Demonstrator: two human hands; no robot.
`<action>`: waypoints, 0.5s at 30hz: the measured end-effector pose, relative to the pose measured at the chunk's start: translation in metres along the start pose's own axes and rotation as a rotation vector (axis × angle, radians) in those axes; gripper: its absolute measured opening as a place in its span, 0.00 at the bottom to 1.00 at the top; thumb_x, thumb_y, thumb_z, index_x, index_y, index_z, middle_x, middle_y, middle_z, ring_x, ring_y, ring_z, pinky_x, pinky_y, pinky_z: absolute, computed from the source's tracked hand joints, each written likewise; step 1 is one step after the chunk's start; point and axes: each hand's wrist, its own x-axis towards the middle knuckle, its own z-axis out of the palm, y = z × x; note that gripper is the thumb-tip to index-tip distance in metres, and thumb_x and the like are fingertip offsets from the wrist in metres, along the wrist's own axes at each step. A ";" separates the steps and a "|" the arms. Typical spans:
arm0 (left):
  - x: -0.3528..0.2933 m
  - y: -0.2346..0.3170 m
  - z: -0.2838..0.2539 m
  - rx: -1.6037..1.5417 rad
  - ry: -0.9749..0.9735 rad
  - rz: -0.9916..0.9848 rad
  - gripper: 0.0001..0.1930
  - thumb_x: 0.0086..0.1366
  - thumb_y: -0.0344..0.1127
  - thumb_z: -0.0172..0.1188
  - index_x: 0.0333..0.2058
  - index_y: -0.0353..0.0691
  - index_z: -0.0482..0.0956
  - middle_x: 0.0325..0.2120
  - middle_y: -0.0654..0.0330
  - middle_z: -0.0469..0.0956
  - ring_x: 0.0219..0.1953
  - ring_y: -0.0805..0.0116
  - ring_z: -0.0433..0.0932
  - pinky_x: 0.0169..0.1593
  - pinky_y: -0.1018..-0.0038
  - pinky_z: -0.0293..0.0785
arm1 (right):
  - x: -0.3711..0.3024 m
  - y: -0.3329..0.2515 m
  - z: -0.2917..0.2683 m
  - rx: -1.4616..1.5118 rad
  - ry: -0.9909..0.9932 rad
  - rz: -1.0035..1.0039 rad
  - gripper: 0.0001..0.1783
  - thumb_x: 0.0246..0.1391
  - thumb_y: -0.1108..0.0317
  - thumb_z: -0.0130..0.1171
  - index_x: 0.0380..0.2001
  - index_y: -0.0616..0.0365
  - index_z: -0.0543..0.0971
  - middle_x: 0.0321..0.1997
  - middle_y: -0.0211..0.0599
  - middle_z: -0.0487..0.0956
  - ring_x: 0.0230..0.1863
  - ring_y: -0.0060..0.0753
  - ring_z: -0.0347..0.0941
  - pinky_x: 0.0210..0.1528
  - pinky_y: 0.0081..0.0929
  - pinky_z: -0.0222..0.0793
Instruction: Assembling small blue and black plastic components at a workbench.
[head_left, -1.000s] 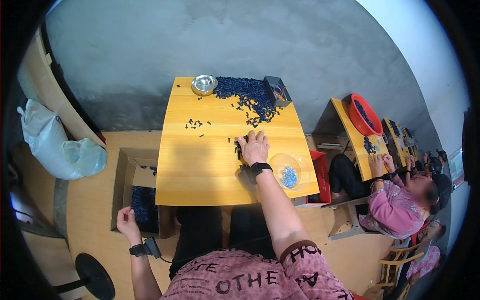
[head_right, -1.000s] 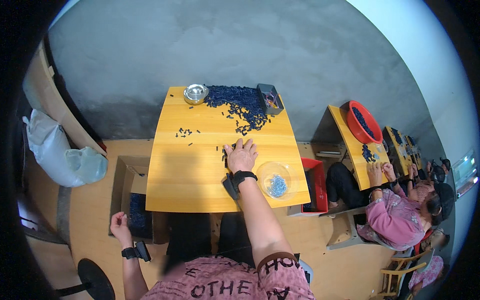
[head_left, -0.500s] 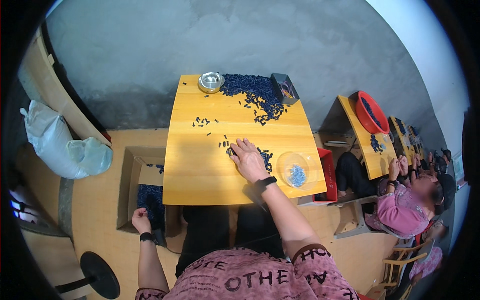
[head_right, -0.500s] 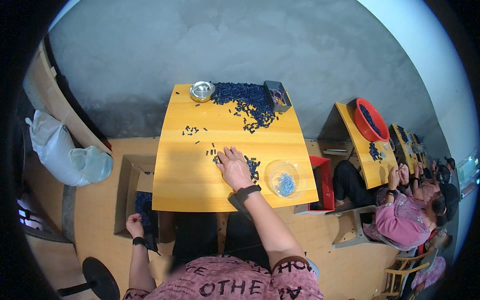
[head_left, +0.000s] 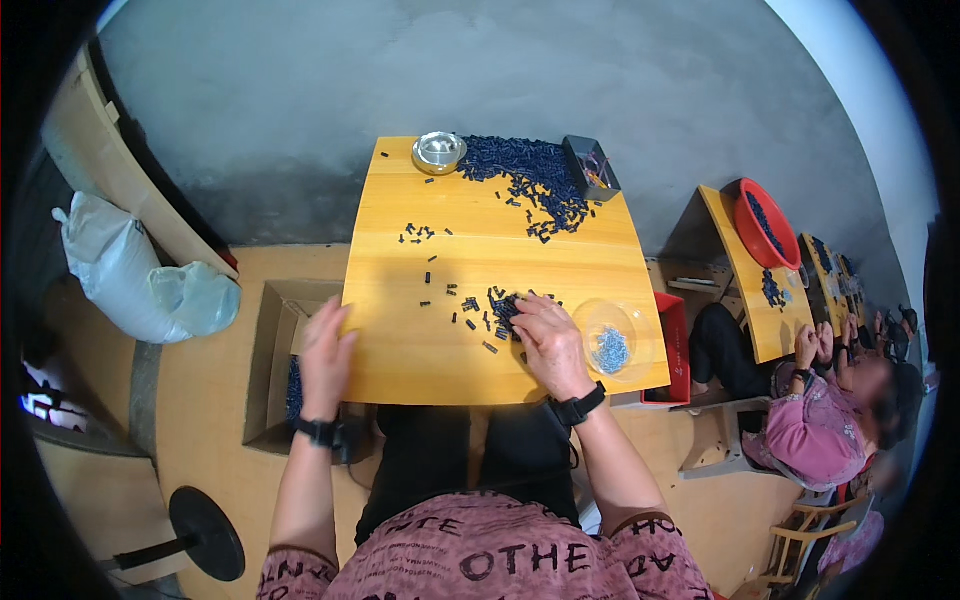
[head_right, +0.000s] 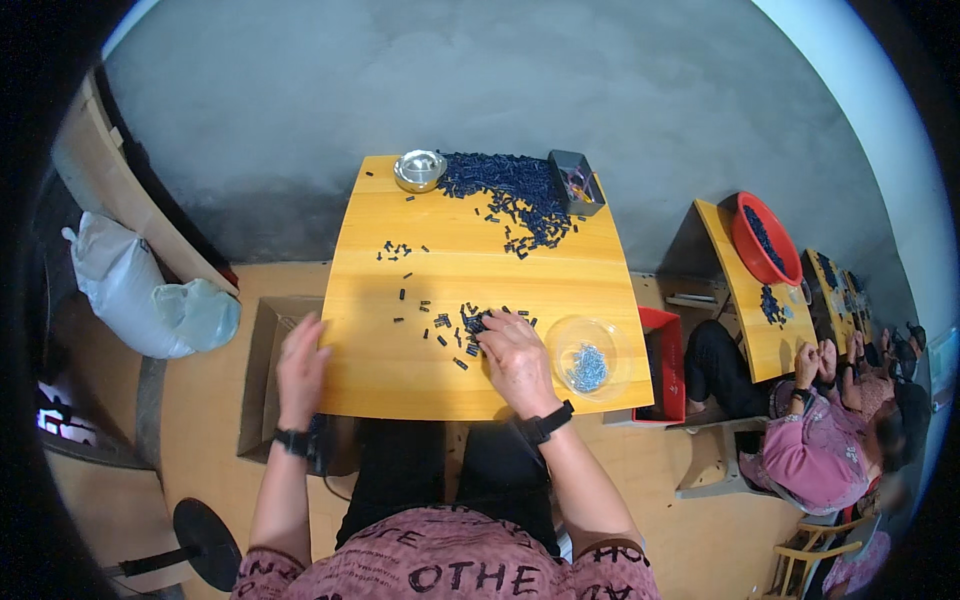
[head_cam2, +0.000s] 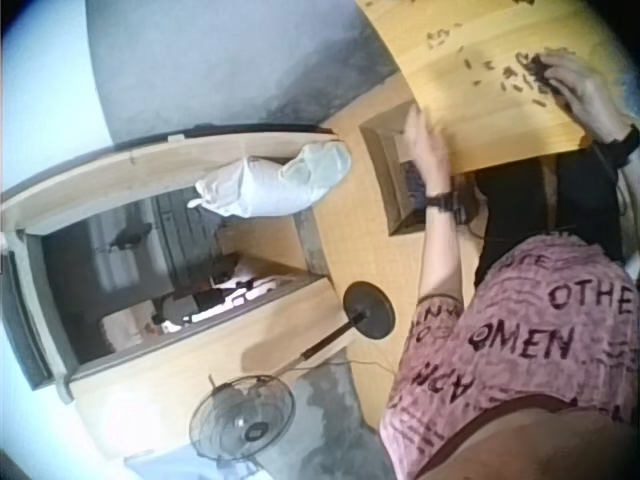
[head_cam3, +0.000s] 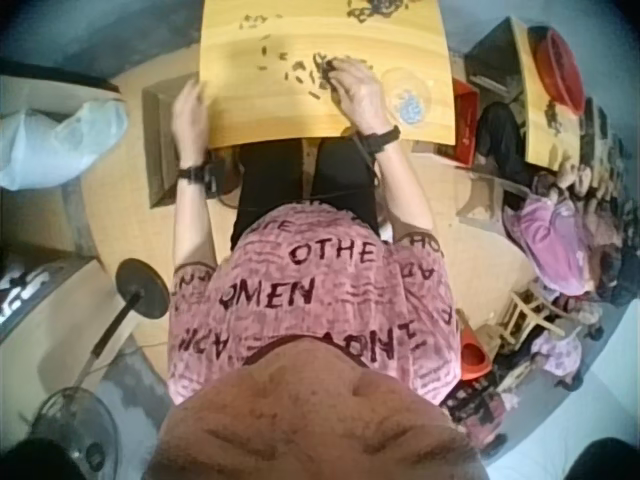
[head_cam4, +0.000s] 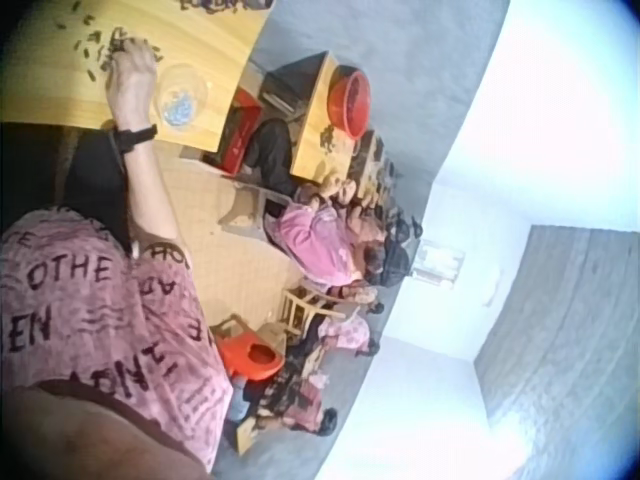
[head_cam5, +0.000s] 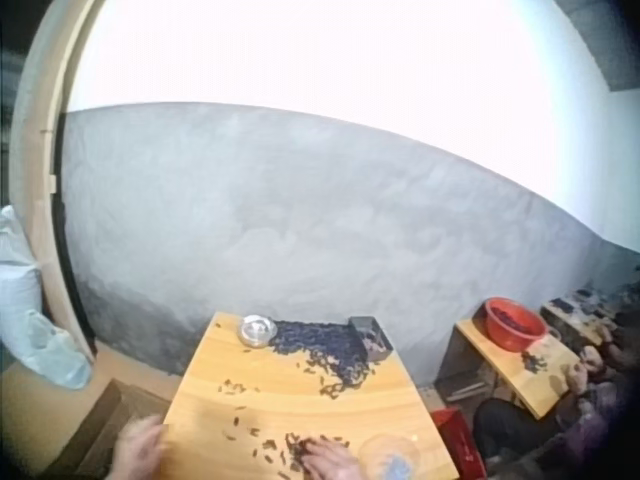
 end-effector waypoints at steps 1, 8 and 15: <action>0.011 0.006 0.019 -0.039 -0.071 0.036 0.23 0.62 0.28 0.60 0.56 0.35 0.73 0.62 0.49 0.67 0.66 0.51 0.63 0.68 0.63 0.59 | -0.001 0.000 -0.002 -0.018 0.036 -0.010 0.07 0.44 0.80 0.65 0.30 0.62 0.81 0.41 0.42 0.82 0.51 0.45 0.77 0.57 0.40 0.71; 0.050 0.036 0.105 0.008 -0.252 0.077 0.39 0.62 0.41 0.63 0.66 0.30 0.56 0.68 0.40 0.53 0.72 0.45 0.48 0.72 0.59 0.45 | -0.009 -0.007 -0.021 -0.032 0.058 -0.008 0.08 0.42 0.81 0.64 0.29 0.62 0.81 0.40 0.42 0.82 0.48 0.46 0.77 0.54 0.40 0.72; 0.042 0.061 0.127 0.102 -0.412 0.225 0.41 0.62 0.49 0.61 0.66 0.30 0.56 0.67 0.39 0.55 0.71 0.43 0.49 0.72 0.54 0.42 | -0.025 -0.014 -0.069 -0.080 0.153 0.034 0.12 0.42 0.83 0.64 0.33 0.62 0.81 0.39 0.44 0.82 0.46 0.48 0.78 0.56 0.43 0.73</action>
